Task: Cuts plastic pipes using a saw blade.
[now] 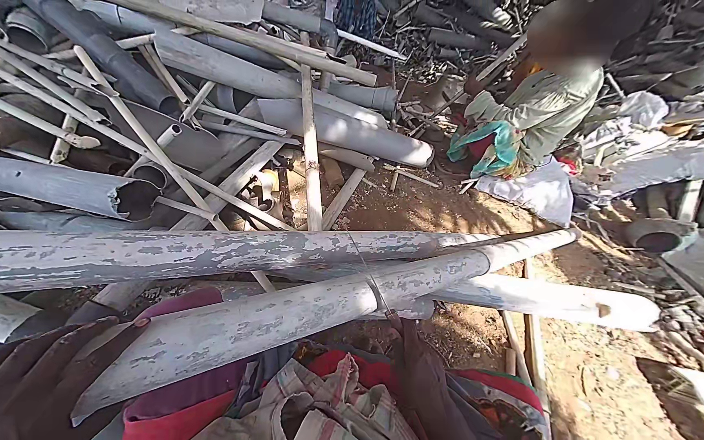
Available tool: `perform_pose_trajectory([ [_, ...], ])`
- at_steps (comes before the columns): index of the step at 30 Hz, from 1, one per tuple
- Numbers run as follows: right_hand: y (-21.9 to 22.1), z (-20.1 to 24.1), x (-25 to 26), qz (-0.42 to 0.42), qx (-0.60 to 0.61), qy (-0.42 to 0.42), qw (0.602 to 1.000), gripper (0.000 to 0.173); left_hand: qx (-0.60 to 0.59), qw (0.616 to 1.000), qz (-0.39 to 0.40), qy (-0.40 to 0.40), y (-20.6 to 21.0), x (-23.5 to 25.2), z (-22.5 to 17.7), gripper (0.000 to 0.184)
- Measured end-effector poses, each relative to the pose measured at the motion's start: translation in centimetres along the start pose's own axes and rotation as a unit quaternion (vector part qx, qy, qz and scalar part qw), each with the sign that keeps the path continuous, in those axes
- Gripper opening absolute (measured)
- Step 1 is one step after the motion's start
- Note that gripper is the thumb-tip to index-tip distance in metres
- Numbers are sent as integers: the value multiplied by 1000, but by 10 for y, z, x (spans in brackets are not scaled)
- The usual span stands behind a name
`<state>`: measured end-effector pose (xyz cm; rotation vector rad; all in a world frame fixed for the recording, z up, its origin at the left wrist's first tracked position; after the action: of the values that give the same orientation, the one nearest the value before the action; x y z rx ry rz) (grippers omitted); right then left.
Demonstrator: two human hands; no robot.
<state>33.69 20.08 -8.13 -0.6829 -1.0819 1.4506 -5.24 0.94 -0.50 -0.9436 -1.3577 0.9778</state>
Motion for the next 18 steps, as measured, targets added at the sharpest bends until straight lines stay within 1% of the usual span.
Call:
perform_pose_trajectory([
  [1,-3,-6,10,42,-19,52,998,41,-3,1000,1,-1,0,1,0,76],
  [2,-4,-13,20,62,-28,87,994,42,-5,1000,-1,-1,1,2,-1,77],
  [4,-4,-17,32,75,-38,122,989,45,-7,1000,-5,-10,3,7,-1,77],
  [7,-11,5,31,101,-40,156,982,46,8,1000,4,-18,7,13,5,77],
  [8,-14,16,27,114,-41,149,981,46,6,1000,8,-18,6,13,6,77],
  [9,-14,25,17,108,-34,112,987,44,9,1000,11,-14,5,12,6,78],
  [11,-11,43,-8,79,-19,-5,997,41,-7,1000,15,1,0,12,2,83],
  [13,-11,55,-21,81,-37,-52,995,41,-8,1000,14,7,-3,13,-3,83],
  [14,-12,52,-17,94,-53,-28,994,41,-6,1000,13,6,-3,12,-4,83],
  [15,-12,39,-5,100,-73,19,992,42,-6,1000,10,5,-3,12,-5,82],
  [17,-16,-7,32,106,-112,150,977,46,-10,1000,10,4,-1,10,-3,83],
  [18,-19,-33,48,106,-117,192,968,46,-16,1000,11,1,0,9,-2,83],
])
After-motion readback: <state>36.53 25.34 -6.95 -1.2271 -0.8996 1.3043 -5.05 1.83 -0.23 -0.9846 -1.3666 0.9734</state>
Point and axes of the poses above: each hand's wrist, its own x-axis towards the middle knuckle, its own y-axis out of the palm, z = x × y, the point moved 1 cm from there along x, towards the middle knuckle, and after that the axes turned 9 degrees about -z, right-handed, at the moved point
